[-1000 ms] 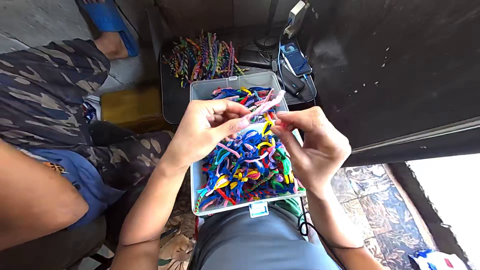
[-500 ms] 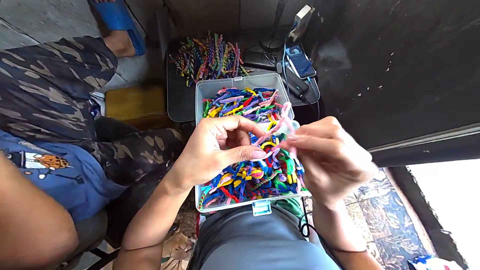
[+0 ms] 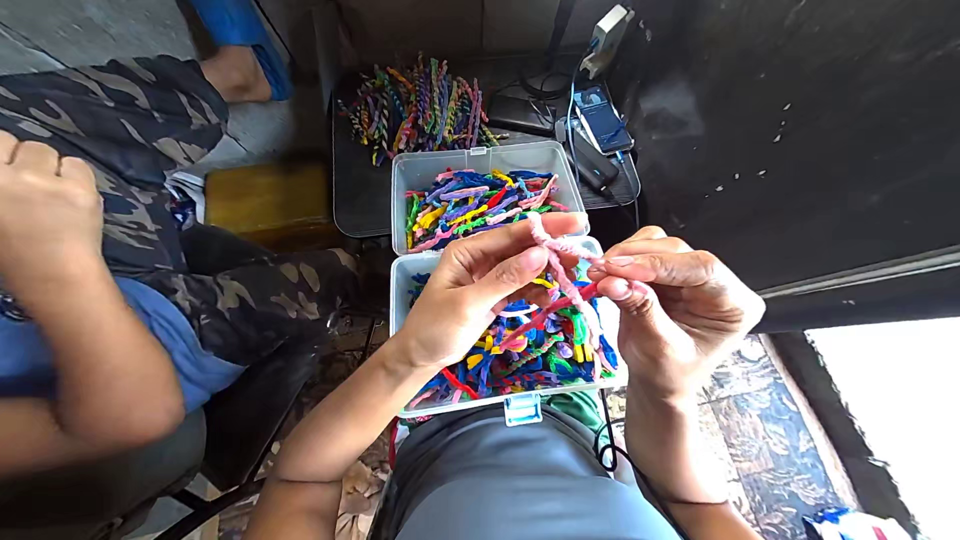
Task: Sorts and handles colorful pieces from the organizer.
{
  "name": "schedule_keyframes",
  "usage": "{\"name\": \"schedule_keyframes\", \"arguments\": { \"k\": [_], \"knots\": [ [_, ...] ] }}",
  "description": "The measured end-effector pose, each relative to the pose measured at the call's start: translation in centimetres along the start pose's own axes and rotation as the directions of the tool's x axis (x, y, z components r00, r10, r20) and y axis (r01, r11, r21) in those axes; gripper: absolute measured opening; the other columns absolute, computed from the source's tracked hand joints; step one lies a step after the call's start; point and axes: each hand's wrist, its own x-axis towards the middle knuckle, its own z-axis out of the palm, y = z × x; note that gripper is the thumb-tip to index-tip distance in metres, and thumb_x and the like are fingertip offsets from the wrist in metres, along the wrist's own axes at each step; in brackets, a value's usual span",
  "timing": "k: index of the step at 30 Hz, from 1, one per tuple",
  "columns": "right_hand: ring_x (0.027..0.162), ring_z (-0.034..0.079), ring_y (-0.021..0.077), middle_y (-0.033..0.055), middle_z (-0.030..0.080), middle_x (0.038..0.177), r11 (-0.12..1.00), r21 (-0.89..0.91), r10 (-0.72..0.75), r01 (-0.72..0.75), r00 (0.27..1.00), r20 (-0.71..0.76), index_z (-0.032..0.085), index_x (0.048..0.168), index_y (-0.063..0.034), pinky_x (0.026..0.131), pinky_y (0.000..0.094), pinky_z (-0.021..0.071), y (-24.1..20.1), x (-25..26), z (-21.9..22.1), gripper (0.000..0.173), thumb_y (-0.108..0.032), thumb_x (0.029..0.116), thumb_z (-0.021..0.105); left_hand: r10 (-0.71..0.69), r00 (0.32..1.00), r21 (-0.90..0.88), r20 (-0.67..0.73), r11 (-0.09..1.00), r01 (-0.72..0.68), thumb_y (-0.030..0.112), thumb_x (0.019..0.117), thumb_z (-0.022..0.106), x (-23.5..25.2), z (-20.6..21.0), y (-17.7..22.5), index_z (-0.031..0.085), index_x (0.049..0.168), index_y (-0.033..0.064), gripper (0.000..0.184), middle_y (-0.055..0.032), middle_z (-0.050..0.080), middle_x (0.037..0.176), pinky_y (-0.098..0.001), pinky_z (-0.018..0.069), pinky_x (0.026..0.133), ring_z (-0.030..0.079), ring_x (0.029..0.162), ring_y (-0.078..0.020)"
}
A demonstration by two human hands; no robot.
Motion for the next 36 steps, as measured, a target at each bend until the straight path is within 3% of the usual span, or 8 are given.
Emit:
{"name": "schedule_keyframes", "arguments": {
  "k": [4, 8, 14, 20, 23, 27, 33, 36],
  "knots": [
    [0.098, 0.068, 0.0019, -0.008, 0.073, 0.101, 0.999, -0.001, 0.038, -0.038, 0.999, 0.02, 0.074, 0.101, -0.0129, 0.085, 0.0179, 0.0562, 0.1, -0.2, 0.1, 0.006, -0.013, 0.0979, 0.069, 0.173, 0.984, 0.176, -0.042, 0.971, -0.163, 0.005, 0.0989, 0.063, 0.7, -0.5, -0.1, 0.076, 0.107, 0.0105, 0.016, 0.0043, 0.074, 0.105, -0.0208, 0.0599, 0.077, 0.07, 0.087, -0.0033],
    [0.098, 0.067, 0.0019, -0.0082, 0.073, 0.101, 0.999, -0.002, 0.044, -0.044, 0.999, 0.019, 0.074, 0.101, -0.0127, 0.086, 0.0182, 0.0562, 0.1, -0.2, -0.2, 0.006, -0.014, 0.0979, 0.069, 0.281, 0.957, 0.452, 0.071, 0.847, -0.282, -0.003, 0.0923, 0.067, 1.0, -1.6, 1.4, 0.071, 0.114, 0.0022, 0.023, 0.0067, 0.072, 0.103, -0.0194, 0.0598, 0.08, 0.069, 0.088, -0.0019],
    [0.093, 0.065, 0.0007, -0.0055, 0.07, 0.095, 0.999, 0.011, 0.049, -0.05, 0.995, 0.086, 0.072, 0.097, -0.009, 0.081, 0.0156, 0.0545, -0.5, -0.3, 0.6, 0.006, -0.014, 0.0973, 0.07, 0.491, 0.864, 0.823, 0.114, 0.441, -0.359, -0.001, 0.0883, 0.068, 0.6, -0.9, 2.2, 0.073, 0.102, -0.0077, 0.016, -0.002, 0.068, 0.091, -0.0131, 0.0543, 0.073, 0.063, 0.081, 0.0011],
    [0.094, 0.066, 0.0046, -0.0016, 0.071, 0.096, 0.992, -0.084, -0.08, 0.091, 0.989, 0.127, 0.07, 0.096, -0.0076, 0.083, 0.0198, 0.0536, -1.5, -0.1, 0.6, 0.011, -0.016, 0.1014, 0.064, 0.591, 0.767, 0.919, 0.249, 0.105, -0.379, 0.0, 0.0913, 0.068, 1.0, -0.6, 1.2, 0.075, 0.094, -0.0088, 0.011, -0.0123, 0.064, 0.08, -0.0148, 0.0472, 0.068, 0.06, 0.074, -0.0067],
    [0.095, 0.065, -0.0004, -0.0105, 0.07, 0.099, 0.983, -0.156, -0.092, 0.099, 0.995, 0.05, 0.071, 0.101, -0.0148, 0.084, 0.0171, 0.0534, -1.1, 1.3, -1.3, 0.008, -0.02, 0.1018, 0.064, 0.424, 0.855, 0.895, 0.299, 0.186, -0.405, 0.002, 0.0935, 0.066, 0.3, -1.1, 1.7, 0.077, 0.094, -0.0039, 0.012, -0.0083, 0.064, 0.08, -0.0141, 0.0464, 0.068, 0.058, 0.074, -0.0044],
    [0.092, 0.066, -0.0007, -0.0116, 0.07, 0.097, 0.999, 0.047, 0.011, -0.012, 1.0, 0.008, 0.072, 0.1, -0.0166, 0.079, 0.0153, 0.0551, -0.3, 1.4, -1.0, 0.005, -0.018, 0.099, 0.068, 0.015, 0.862, 0.709, 0.507, 0.561, -0.427, 0.009, 0.0928, 0.066, 0.7, -2.5, 3.7, 0.075, 0.087, 0.0014, 0.013, 0.0008, 0.065, 0.082, -0.008, 0.0483, 0.064, 0.058, 0.075, 0.0047],
    [0.089, 0.069, 0.0017, -0.0096, 0.072, 0.098, 0.989, 0.104, 0.113, -0.109, 0.993, -0.032, 0.075, 0.102, -0.0164, 0.077, 0.017, 0.0588, 0.2, 1.6, -1.2, 0.008, -0.013, 0.0962, 0.071, 0.021, 0.947, 0.731, 0.321, 0.63, -0.262, 0.008, 0.096, 0.062, 1.1, -2.0, 3.1, 0.07, 0.103, -0.0018, 0.015, 0.0005, 0.07, 0.096, -0.0144, 0.0559, 0.081, 0.065, 0.089, 0.0017],
    [0.092, 0.069, 0.0025, -0.0076, 0.073, 0.099, 0.994, 0.024, 0.107, -0.107, 0.994, -0.003, 0.074, 0.099, -0.0121, 0.08, 0.018, 0.0588, 0.3, 1.4, -0.6, 0.006, -0.009, 0.0954, 0.071, -0.004, 0.966, 0.67, 0.259, 0.721, -0.177, 0.008, 0.1011, 0.055, 1.4, -0.7, 2.9, 0.064, 0.113, -0.0043, 0.02, -0.0001, 0.068, 0.096, -0.0146, 0.0572, 0.073, 0.065, 0.082, 0.0013]
  ]
}}
